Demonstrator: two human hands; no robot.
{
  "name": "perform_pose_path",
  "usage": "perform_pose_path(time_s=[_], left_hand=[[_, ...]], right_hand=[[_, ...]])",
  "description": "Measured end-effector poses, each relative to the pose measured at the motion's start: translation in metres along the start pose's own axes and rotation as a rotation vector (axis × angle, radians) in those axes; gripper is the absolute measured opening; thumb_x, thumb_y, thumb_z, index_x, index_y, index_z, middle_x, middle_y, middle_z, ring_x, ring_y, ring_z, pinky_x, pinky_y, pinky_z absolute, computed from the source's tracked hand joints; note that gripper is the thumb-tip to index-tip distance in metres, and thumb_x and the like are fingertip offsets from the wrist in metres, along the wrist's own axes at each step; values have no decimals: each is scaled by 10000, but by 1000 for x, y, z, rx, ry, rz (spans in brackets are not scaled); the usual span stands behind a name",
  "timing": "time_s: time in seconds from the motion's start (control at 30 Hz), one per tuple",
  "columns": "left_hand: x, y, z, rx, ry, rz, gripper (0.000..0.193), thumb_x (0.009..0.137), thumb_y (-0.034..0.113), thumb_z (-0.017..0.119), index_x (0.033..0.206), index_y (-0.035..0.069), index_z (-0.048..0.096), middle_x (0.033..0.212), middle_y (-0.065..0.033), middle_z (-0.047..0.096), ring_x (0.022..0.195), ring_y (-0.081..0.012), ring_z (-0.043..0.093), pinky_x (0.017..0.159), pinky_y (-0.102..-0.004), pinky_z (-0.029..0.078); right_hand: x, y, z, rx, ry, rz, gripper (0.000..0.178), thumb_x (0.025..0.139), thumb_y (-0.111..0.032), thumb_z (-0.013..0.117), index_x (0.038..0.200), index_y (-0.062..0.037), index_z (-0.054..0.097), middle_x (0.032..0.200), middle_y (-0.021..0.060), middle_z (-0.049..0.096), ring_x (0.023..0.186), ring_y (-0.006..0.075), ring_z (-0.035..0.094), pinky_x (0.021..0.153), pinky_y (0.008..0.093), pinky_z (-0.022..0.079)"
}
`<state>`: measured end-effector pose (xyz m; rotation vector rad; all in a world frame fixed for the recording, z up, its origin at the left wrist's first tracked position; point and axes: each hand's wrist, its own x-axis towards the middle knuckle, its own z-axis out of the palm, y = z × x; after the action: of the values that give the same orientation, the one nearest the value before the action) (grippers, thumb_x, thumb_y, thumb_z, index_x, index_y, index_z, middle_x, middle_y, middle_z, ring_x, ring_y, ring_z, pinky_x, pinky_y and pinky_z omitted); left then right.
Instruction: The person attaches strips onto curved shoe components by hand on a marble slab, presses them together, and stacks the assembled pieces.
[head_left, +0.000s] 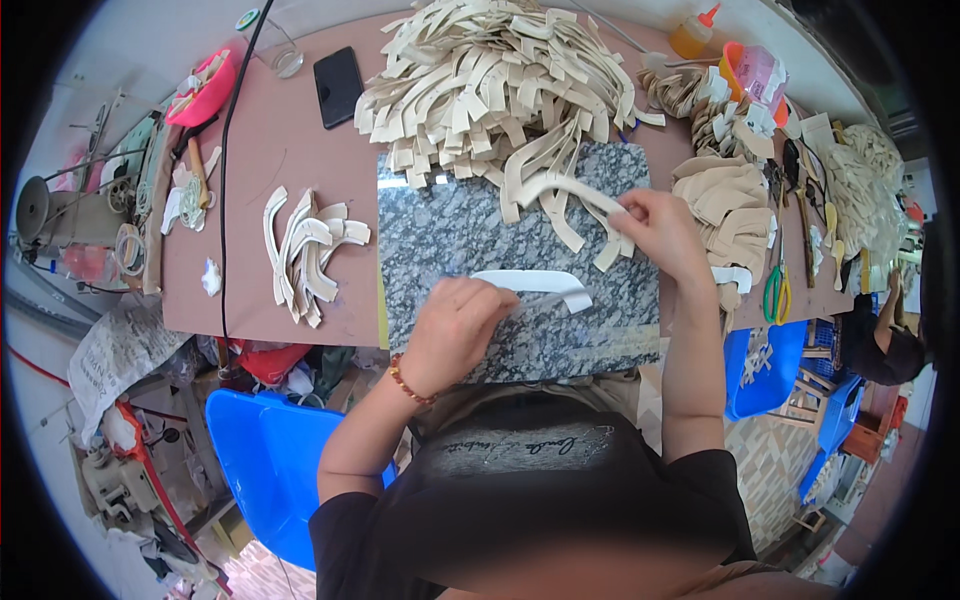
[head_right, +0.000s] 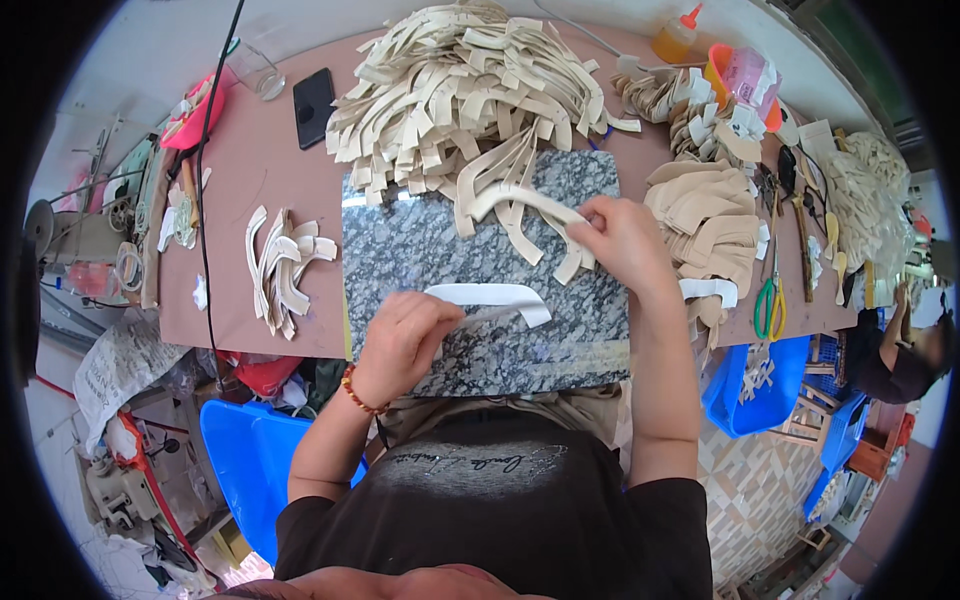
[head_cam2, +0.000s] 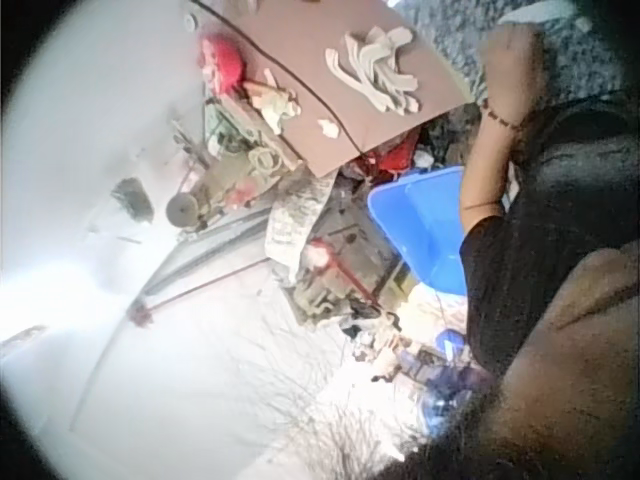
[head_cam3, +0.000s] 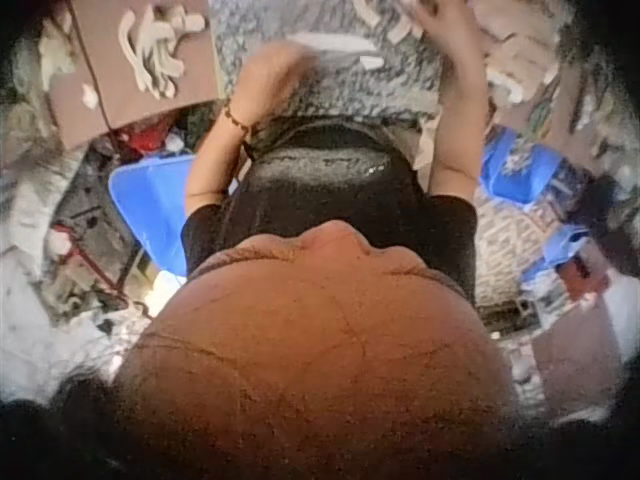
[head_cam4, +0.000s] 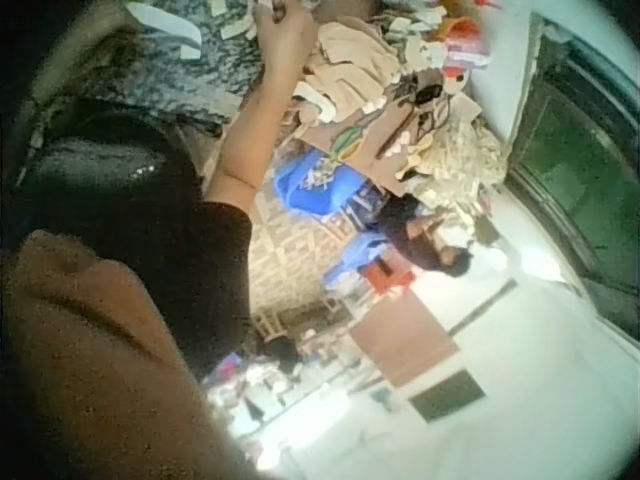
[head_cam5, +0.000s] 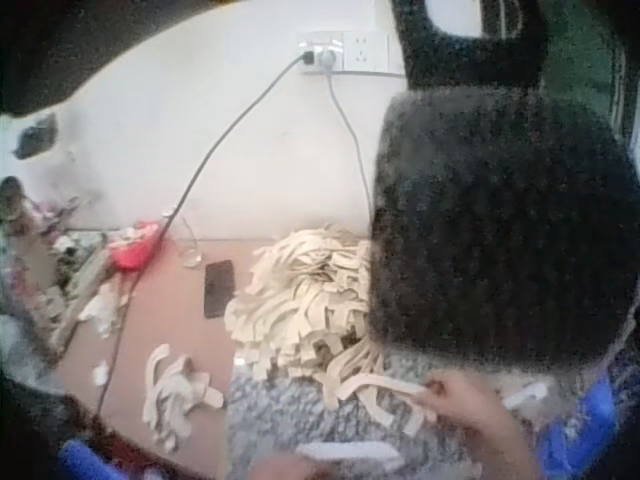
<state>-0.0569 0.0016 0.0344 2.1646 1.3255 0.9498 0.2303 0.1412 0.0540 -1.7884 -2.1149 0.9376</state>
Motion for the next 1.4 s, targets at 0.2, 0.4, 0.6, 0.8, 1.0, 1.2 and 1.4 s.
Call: perform_pose_path(time_s=[0.2,0.4,0.6,0.8,1.0,1.2,1.4], left_hand=[[-16,6,33,11,-197,8,218,831,51,737,1044,71,696,895,-86,633,848,-298,624,764,-411,496],[-40,10,20,69,121,9,274,783,24,773,1044,61,703,913,-74,630,844,-277,606,747,-390,485],[-100,9,15,93,230,-32,230,781,5,783,992,58,710,929,-61,658,842,-259,632,756,-382,490],[-128,2,23,62,276,-23,280,772,8,787,1038,62,716,1000,-62,683,897,-258,645,792,-375,498],[-113,6,21,63,228,72,343,774,25,795,1100,63,698,1090,-66,697,942,-264,656,803,-374,499],[-108,-2,18,-9,385,22,351,767,-84,733,1077,46,633,1054,-106,677,936,-283,649,803,-387,506],[-119,-9,22,-44,506,-104,354,771,-135,690,1052,50,582,1001,-115,654,912,-301,640,803,-384,511]], right_hand=[[7,-1,28,-3,291,-226,296,854,-239,757,1047,-18,710,982,128,680,854,259,663,779,363,525],[2,-27,66,-235,171,-440,193,858,-208,736,988,-74,683,936,62,681,963,268,629,883,402,420],[-15,-21,43,-331,273,-597,109,904,-183,700,963,-91,694,909,56,678,898,276,631,808,404,445],[-94,-75,24,12,190,-299,45,964,-92,644,952,-50,653,776,77,656,696,236,659,634,337,497],[-83,-67,61,146,136,-200,86,992,-106,627,990,-26,660,697,67,672,568,141,635,553,277,488],[-100,-76,49,538,-356,-86,88,993,-100,618,985,-26,665,704,23,675,577,45,585,535,227,464],[-96,-68,97,375,-509,-70,102,988,-102,619,956,-18,665,695,25,668,549,71,583,528,237,463]])
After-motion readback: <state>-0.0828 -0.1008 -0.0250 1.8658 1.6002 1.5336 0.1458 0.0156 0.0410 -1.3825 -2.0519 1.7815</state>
